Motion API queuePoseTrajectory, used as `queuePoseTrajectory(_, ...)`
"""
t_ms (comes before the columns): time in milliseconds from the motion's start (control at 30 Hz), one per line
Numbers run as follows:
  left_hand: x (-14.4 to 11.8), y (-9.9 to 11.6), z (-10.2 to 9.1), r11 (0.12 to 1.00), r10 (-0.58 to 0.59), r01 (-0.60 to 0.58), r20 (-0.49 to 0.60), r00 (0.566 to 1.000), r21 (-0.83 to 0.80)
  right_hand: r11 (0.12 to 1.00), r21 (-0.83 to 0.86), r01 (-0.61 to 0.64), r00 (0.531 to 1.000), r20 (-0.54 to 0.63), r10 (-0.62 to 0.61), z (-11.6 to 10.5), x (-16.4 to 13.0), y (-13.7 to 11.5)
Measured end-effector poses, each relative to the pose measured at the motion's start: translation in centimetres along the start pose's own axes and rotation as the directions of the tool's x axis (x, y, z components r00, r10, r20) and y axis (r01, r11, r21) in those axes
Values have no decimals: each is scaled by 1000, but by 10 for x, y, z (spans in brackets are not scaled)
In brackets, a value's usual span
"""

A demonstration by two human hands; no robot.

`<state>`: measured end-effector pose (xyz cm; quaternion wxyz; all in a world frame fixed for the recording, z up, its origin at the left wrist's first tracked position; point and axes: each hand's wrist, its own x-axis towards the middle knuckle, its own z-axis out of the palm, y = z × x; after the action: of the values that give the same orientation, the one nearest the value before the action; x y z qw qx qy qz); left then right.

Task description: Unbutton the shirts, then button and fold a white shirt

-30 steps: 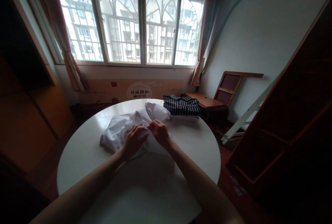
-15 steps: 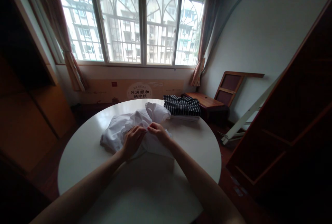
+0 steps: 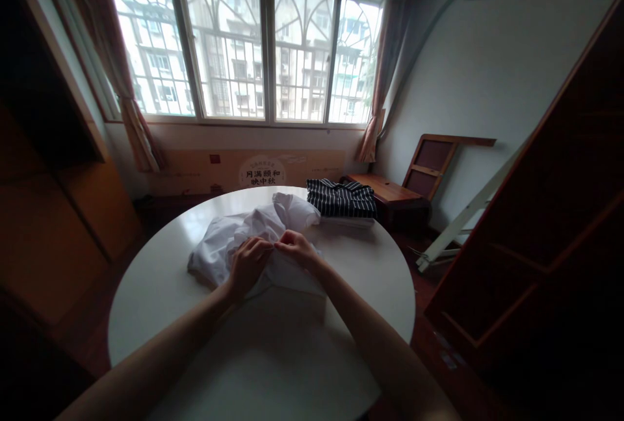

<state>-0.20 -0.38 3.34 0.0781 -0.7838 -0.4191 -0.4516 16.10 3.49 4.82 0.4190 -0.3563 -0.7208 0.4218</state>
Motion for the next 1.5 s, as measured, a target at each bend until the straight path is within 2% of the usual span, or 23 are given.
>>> queuePoseTrajectory(133,0,1,0,1000,-9,9,-9,1000,9,1000,17,-6,999,38,6,-1,-2,-3)
queuePoseTrajectory(300,1,1,-1,1000,2,-2,-8,1000,5,999,36,26,1000,8,-26,-1,-3,-4)
queuePoseTrajectory(600,0,0,1,1000,13,-13,-7,1000,-16,988,152,-8,1000,-18,10,1,-5,-6)
queuePoseTrajectory(733,1,1,0,1000,14,-14,7,1000,-14,989,146,7,997,-72,4,1,0,0)
queuePoseTrajectory(833,2,1,-2,1000,7,-6,5,1000,-10,987,163,12,986,-163,15,1,2,0)
queuePoseTrajectory(900,2,1,-2,1000,3,-3,5,1000,-12,979,202,28,976,-215,17,1,0,-3)
queuePoseTrajectory(1067,0,0,-1,997,-18,20,29,999,-77,952,306,20,964,-257,62,0,-4,-7)
queuePoseTrajectory(1167,0,-1,0,993,-31,39,65,997,-114,964,264,-34,957,-271,108,-1,1,0)
queuePoseTrajectory(1300,0,-1,0,989,-38,56,133,990,-139,978,173,-114,972,-182,146,-1,7,12)
queuePoseTrajectory(1400,0,-2,0,994,-45,62,176,983,-93,993,64,-102,986,-122,109,-2,6,13)
queuePoseTrajectory(1500,0,-4,3,994,-97,104,200,975,-27,994,-99,-39,997,-75,31,-3,2,9)
